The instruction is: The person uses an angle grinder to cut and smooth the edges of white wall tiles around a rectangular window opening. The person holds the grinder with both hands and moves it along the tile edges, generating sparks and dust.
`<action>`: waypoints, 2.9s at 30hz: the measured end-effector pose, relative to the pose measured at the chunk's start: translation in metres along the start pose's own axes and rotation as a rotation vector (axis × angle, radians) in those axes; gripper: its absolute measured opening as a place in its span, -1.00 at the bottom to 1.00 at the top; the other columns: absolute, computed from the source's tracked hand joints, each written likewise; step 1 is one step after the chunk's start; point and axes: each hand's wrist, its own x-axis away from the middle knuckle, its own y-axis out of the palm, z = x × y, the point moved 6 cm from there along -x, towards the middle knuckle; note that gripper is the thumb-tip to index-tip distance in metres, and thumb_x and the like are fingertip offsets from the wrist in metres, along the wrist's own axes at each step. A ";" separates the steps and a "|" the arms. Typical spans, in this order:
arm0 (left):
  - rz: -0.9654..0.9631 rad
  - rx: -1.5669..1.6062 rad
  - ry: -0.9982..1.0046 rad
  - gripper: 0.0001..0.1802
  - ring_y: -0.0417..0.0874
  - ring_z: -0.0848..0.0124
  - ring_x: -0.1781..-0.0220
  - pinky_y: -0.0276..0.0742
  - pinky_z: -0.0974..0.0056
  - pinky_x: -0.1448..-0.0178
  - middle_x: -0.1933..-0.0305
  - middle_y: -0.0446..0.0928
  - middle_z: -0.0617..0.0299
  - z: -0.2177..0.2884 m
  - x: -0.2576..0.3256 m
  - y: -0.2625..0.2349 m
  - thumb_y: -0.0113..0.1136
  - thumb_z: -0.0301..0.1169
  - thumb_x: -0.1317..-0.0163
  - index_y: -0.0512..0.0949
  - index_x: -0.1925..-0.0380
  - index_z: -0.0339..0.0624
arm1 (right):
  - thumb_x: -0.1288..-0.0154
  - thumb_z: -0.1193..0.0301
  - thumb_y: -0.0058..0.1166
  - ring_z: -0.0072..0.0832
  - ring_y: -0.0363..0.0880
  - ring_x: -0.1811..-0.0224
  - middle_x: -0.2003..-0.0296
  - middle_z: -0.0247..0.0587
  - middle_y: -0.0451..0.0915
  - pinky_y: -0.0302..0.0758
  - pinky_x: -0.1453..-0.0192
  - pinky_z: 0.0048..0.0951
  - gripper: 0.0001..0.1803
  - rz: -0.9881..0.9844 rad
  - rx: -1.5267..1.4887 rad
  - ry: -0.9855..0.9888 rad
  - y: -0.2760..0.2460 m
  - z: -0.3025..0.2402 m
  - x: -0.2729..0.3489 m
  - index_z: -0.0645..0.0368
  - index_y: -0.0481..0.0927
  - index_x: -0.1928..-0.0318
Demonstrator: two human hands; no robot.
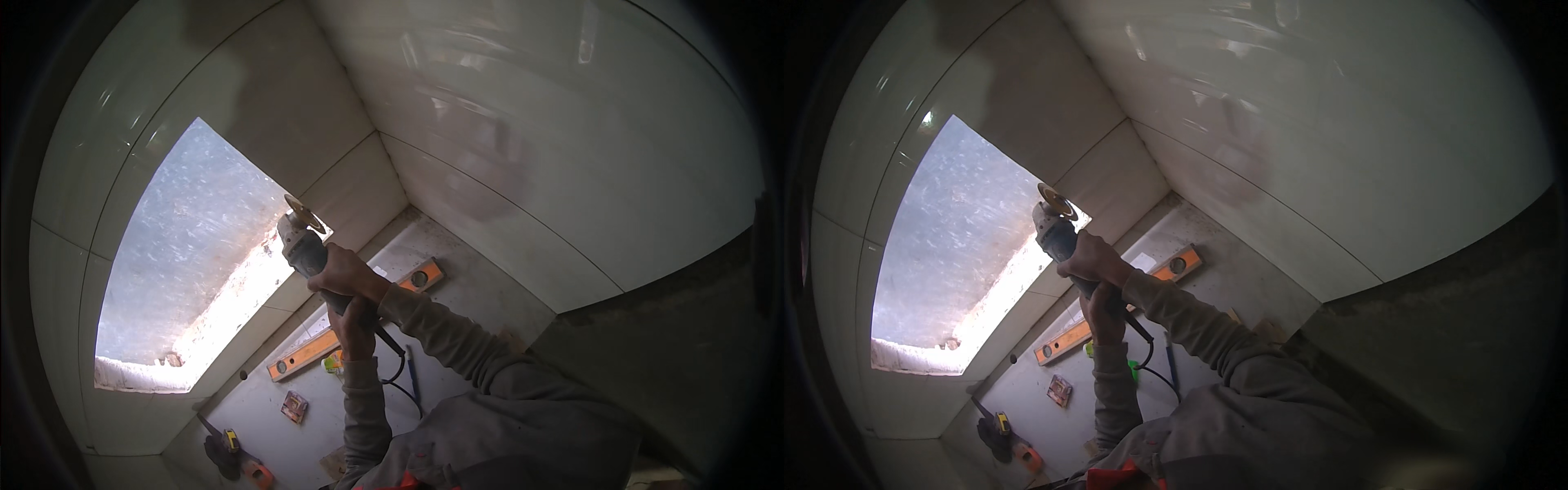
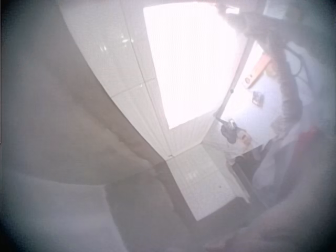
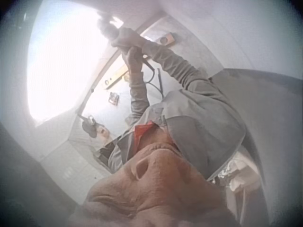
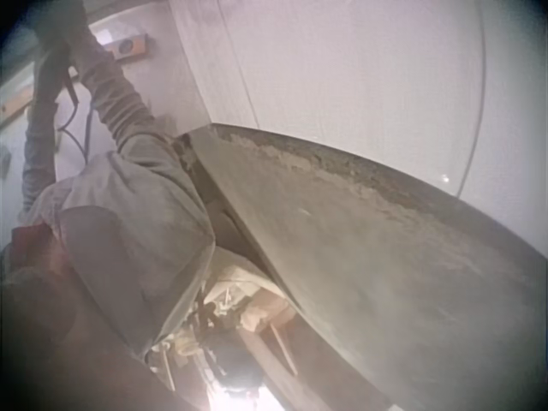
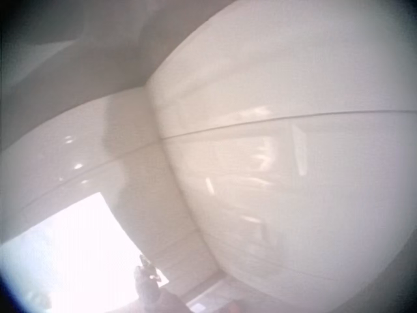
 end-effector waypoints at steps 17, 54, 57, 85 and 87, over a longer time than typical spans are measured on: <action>-0.003 -0.044 -0.045 -0.41 0.66 0.40 0.09 0.64 0.28 0.06 0.05 0.55 0.21 -0.011 -0.003 -0.014 0.35 -0.28 -0.21 0.36 -0.18 -0.25 | 0.17 0.10 0.41 0.04 0.67 -0.02 0.02 0.34 0.61 0.61 -0.11 -0.22 -0.05 0.012 -0.009 0.005 0.001 0.004 0.002 0.56 0.41 -0.14; 0.001 0.018 -0.070 -0.45 0.64 0.46 0.22 0.62 0.33 0.15 0.15 0.55 0.28 -0.029 -0.009 -0.025 0.36 -0.29 -0.20 0.39 -0.12 -0.24 | 0.19 0.13 0.43 0.02 0.64 -0.08 -0.03 0.36 0.58 0.58 -0.16 -0.25 -0.02 0.006 -0.012 0.072 0.010 0.030 -0.010 0.59 0.40 -0.17; -0.003 0.020 -0.076 -0.44 0.65 0.45 0.19 0.62 0.32 0.12 0.13 0.55 0.26 -0.031 -0.009 -0.026 0.36 -0.29 -0.20 0.38 -0.14 -0.24 | 0.19 0.11 0.43 0.02 0.64 -0.10 -0.04 0.34 0.58 0.57 -0.19 -0.24 -0.02 -0.010 0.012 0.092 0.010 0.031 -0.009 0.56 0.40 -0.18; 0.028 -0.015 -0.028 -0.51 0.62 0.51 0.31 0.58 0.38 0.29 0.23 0.55 0.30 -0.018 -0.007 -0.014 0.34 -0.26 -0.24 0.40 -0.07 -0.25 | 0.20 0.10 0.44 0.02 0.67 -0.02 0.03 0.33 0.61 0.60 -0.13 -0.22 -0.05 0.026 0.013 -0.001 0.003 0.014 -0.007 0.58 0.44 -0.12; 0.020 -0.005 -0.036 -0.50 0.63 0.50 0.30 0.58 0.37 0.27 0.22 0.54 0.29 -0.021 -0.006 -0.015 0.34 -0.27 -0.24 0.40 -0.09 -0.24 | 0.20 0.10 0.44 0.01 0.68 -0.01 0.04 0.32 0.61 0.60 -0.11 -0.23 -0.05 0.034 0.012 -0.003 0.005 0.021 -0.010 0.59 0.44 -0.11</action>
